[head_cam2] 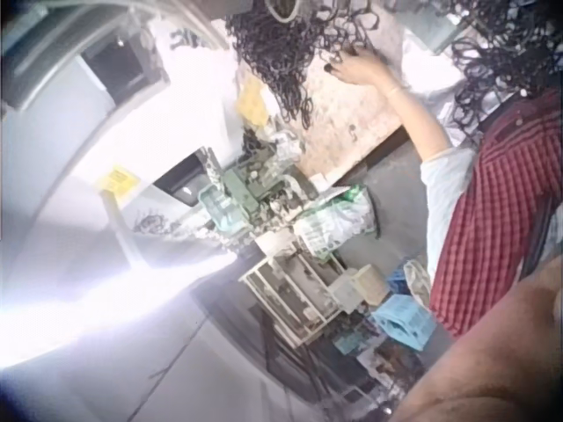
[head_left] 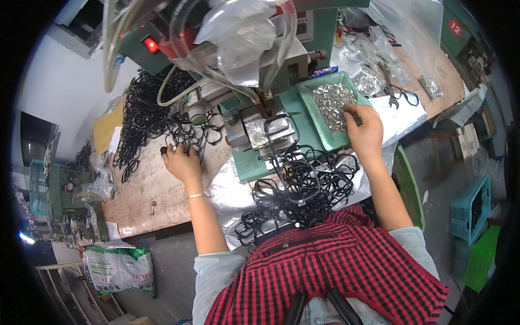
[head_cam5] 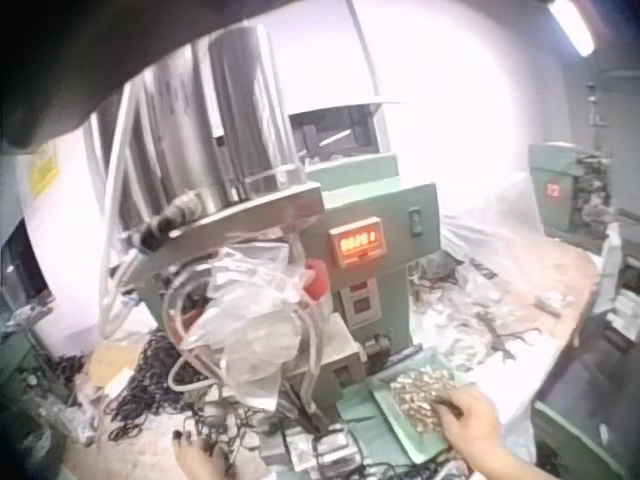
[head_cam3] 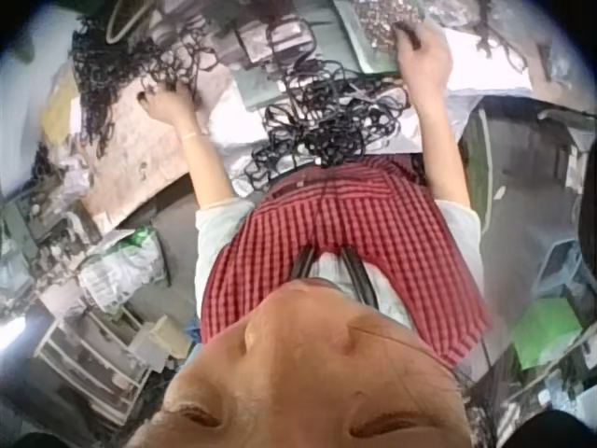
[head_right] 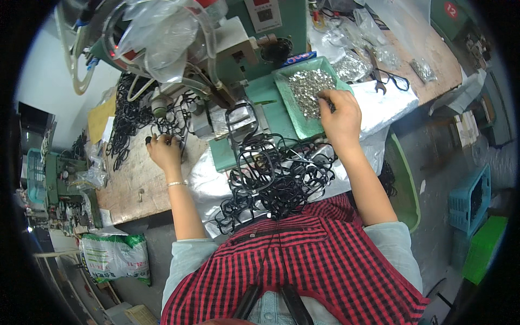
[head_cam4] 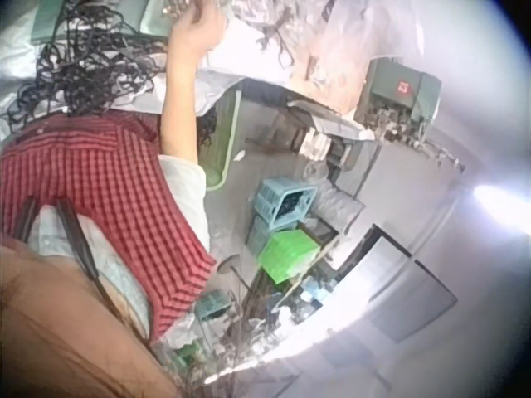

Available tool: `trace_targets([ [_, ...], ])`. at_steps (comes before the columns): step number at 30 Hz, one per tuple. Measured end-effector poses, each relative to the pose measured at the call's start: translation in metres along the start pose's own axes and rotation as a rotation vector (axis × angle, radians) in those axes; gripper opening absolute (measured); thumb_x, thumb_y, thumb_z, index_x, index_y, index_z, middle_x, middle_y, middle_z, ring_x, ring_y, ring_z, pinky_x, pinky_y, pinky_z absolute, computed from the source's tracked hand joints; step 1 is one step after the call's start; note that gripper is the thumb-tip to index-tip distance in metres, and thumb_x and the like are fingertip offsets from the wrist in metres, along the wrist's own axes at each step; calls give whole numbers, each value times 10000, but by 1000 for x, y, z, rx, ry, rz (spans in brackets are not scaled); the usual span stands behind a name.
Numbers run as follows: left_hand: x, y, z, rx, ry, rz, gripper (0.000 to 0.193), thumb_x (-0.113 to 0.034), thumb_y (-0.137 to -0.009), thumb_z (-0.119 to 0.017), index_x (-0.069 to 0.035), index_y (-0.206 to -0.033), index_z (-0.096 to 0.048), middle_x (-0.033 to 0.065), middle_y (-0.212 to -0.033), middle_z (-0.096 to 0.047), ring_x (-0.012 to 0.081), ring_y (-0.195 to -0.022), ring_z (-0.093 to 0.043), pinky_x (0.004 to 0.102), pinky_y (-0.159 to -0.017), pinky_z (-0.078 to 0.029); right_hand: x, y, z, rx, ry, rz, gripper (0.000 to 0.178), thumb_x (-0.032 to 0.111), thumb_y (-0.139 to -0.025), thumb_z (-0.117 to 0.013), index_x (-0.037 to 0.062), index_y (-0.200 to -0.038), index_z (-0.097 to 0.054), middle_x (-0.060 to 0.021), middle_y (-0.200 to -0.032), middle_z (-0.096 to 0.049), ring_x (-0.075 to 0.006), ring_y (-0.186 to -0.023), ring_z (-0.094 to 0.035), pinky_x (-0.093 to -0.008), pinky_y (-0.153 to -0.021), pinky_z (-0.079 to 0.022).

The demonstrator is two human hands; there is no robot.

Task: The person repeatedly picks up black cables and small metal components, places them into a green machine, and removes the assembled units. The person handles the cables and components one at a time, placing finished items into a pile on the table.

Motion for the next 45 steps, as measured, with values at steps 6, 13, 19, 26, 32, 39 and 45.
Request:
trace_targets([
  [6,-21,-3,53,-94,521,243,127,-157,-946,-637,-39,-980,-670,135,-1007,-713,351,-947,-645,389,-815,-506,37,-3,20,232,-410,-168,132,62,-810,-714,41,-933,-756,-94,-940,-733,-234,-900,-684,-328,-873,-506],
  [13,-27,11,34,-107,1164,246,127,-101,-998,-605,-6,-1040,-532,43,-971,-575,117,-856,-552,250,-782,-489,115,-33,-31,356,-915,-173,425,66,-795,-734,-23,-1193,-613,-87,-886,-733,-136,-860,-688,-279,-815,-509],
  [19,-81,7,126,-286,1685,-70,151,-27,-993,-559,-28,-1144,-558,99,-1110,-631,200,-1006,-630,346,-871,-561,121,-30,-31,353,-988,-241,519,34,-785,-745,-52,-1260,-551,-74,-859,-737,-105,-880,-671,-268,-862,-503],
  [26,-123,-26,176,-231,1822,-291,198,-10,-984,-549,9,-1181,-548,146,-1109,-631,249,-1002,-652,365,-912,-538,141,-20,-27,328,-1115,-350,556,12,-804,-716,-48,-1320,-517,-82,-936,-735,-101,-957,-658,-261,-908,-489],
  [32,-148,25,183,-173,1497,-662,281,69,-818,-667,-10,-1074,-579,166,-1009,-700,244,-823,-667,355,-752,-550,104,-20,-8,332,-585,53,358,82,-819,-676,19,-1172,-668,-164,-1184,-677,-297,-1103,-647,-383,-988,-487],
  [39,-174,51,166,-305,998,-1141,215,-10,-656,-764,-60,-840,-666,96,-1007,-737,237,-755,-634,379,-704,-601,-10,-9,-20,49,171,210,172,177,-747,-769,110,-903,-745,-158,-1214,-647,-382,-1237,-542,-465,-1038,-445],
  [45,-176,50,164,-301,996,-1149,257,16,-676,-781,-71,-879,-647,76,-982,-750,236,-792,-645,379,-703,-606,15,-19,-31,216,156,445,201,145,-764,-719,94,-953,-671,-118,-1266,-621,-340,-1254,-540,-458,-905,-514],
])
Point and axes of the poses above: each hand's wrist, its own y-axis away from the middle knuckle, its own z-axis out of the back of the hand, x = y × z, the point moved 3 cm from there along -y, towards the middle knuckle
